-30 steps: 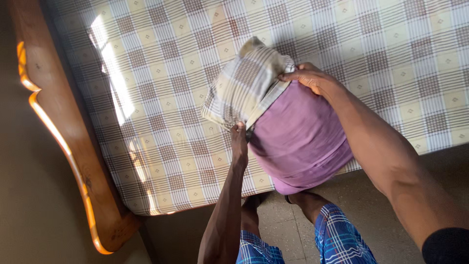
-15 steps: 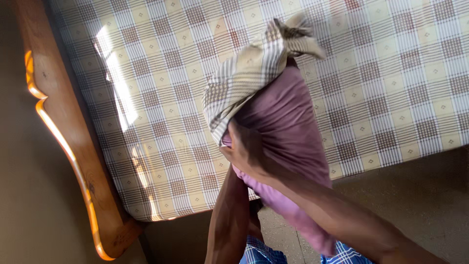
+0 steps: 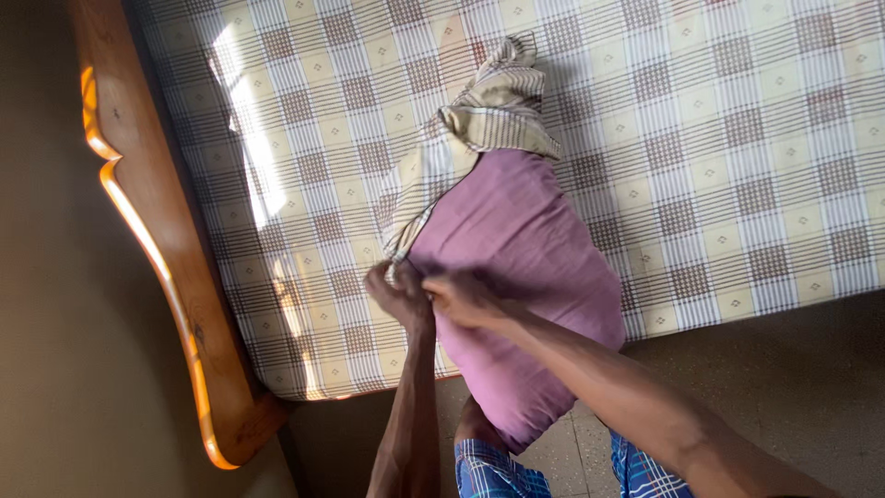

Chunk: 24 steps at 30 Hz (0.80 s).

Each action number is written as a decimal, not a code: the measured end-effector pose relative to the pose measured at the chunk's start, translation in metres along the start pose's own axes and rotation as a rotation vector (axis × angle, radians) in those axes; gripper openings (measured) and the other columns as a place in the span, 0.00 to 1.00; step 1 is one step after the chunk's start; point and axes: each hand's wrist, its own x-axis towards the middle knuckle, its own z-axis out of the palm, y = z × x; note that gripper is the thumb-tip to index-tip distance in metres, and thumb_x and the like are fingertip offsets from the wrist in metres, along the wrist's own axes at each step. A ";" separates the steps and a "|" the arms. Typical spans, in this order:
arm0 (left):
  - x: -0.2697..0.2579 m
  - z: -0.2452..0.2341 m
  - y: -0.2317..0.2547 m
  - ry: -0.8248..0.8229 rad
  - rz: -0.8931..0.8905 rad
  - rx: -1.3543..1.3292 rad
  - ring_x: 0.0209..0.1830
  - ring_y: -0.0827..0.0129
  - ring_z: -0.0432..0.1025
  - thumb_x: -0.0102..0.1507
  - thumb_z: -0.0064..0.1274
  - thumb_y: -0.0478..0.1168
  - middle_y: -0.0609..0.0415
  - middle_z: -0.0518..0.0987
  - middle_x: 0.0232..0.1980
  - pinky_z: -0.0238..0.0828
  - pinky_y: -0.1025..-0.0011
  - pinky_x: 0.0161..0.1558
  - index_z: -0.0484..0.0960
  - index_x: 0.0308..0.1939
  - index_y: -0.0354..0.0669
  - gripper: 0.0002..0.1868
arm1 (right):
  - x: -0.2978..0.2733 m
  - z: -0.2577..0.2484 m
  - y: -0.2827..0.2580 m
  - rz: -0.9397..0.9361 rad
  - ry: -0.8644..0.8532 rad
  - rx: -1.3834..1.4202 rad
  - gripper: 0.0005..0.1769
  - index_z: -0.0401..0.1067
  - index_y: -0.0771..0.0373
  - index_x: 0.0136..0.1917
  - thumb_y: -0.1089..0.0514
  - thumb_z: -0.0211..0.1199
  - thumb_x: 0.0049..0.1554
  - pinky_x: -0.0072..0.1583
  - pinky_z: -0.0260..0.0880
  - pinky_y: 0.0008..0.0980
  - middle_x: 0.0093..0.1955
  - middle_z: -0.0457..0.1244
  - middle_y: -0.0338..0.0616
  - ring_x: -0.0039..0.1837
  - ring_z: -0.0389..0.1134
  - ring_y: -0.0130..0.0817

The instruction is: The person picks up a pillow and a pillowcase from the floor and places them on a bed. They then insert the pillow into the pillowcase by hand, adjusting the fabric to fit snugly around the pillow before placing the finished pillow on the bed.

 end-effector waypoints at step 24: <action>0.079 0.048 0.065 -0.484 0.682 0.284 0.61 0.49 0.66 0.56 0.51 0.35 0.45 0.72 0.65 0.61 0.55 0.63 0.82 0.46 0.45 0.14 | 0.098 -0.253 0.135 0.676 0.401 -0.425 0.12 0.80 0.63 0.40 0.52 0.65 0.58 0.43 0.75 0.40 0.34 0.71 0.47 0.37 0.72 0.38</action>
